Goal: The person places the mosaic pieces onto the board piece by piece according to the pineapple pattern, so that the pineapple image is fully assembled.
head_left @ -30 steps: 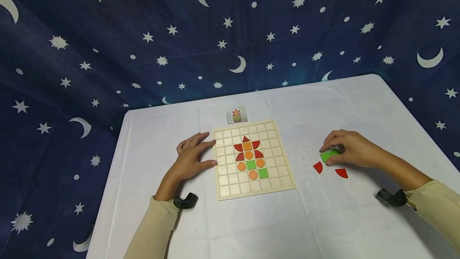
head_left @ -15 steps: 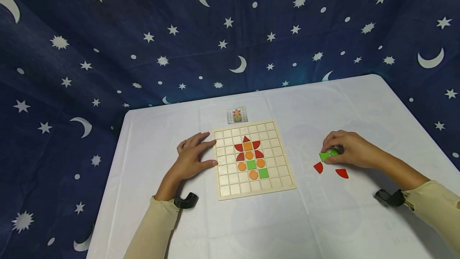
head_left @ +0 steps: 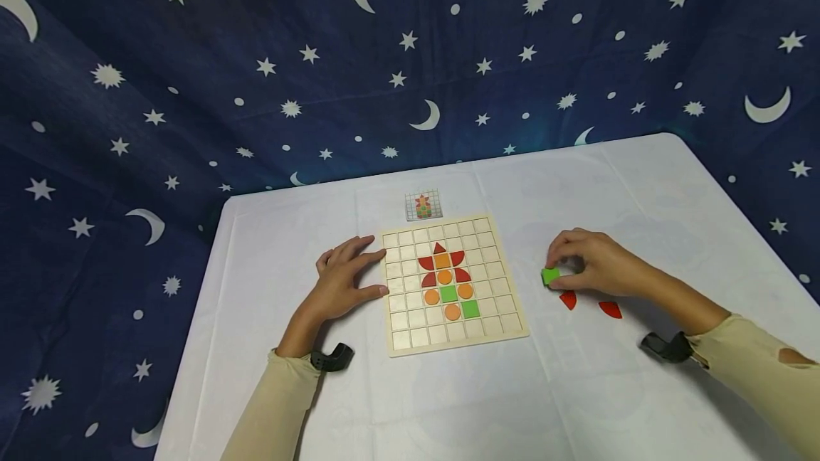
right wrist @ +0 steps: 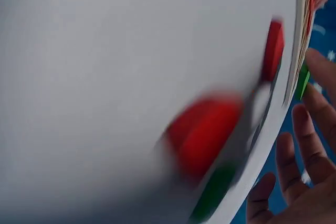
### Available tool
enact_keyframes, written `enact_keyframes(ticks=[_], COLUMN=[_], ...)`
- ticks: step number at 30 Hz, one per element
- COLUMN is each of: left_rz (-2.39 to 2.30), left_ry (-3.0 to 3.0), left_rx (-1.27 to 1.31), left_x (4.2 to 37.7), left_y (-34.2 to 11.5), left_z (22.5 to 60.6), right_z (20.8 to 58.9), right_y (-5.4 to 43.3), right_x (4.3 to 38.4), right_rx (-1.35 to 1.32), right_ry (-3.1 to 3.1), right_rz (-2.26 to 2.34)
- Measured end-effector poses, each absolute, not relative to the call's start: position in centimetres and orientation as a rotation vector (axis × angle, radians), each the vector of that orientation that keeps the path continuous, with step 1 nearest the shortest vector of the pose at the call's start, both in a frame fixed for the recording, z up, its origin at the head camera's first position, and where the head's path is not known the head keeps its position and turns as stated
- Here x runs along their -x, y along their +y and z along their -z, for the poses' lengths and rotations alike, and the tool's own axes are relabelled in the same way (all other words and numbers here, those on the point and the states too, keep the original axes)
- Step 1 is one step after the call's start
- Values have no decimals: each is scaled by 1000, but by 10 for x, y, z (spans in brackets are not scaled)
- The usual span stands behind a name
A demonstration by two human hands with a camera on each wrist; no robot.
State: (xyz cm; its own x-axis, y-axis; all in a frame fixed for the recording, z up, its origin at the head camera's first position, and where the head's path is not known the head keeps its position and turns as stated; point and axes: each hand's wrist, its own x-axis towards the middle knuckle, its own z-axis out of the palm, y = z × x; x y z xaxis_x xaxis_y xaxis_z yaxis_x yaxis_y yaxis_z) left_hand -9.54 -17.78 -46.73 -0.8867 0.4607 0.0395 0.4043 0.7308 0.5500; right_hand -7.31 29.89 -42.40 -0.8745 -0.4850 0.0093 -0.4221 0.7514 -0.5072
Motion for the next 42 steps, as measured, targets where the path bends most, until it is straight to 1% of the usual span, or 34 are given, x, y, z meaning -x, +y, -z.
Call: enact_keyframes(ticks=[6, 12, 20, 24, 33, 42], left_rz=[-873, -877, -870, -873, -866, -861], left_ry=[2822, 2824, 2827, 2822, 2831, 2838], left_rx=[-702, -694, -699, -701, -705, -713], left_x=[95, 95, 95, 94, 95, 96], left_y=[-178, -178, -177, -177, -178, -178], left_z=[468, 467, 466, 465, 466, 467], right_z=[426, 424, 426, 425, 426, 428], right_y=[257, 211, 163, 144, 120, 120], right_x=[72, 66, 60, 55, 50, 49], right_rx=[753, 774, 925, 957, 950, 974], right_ry=[2720, 2637, 2628, 2631, 2687, 2725], right_rz=[896, 922, 921, 889, 840, 771])
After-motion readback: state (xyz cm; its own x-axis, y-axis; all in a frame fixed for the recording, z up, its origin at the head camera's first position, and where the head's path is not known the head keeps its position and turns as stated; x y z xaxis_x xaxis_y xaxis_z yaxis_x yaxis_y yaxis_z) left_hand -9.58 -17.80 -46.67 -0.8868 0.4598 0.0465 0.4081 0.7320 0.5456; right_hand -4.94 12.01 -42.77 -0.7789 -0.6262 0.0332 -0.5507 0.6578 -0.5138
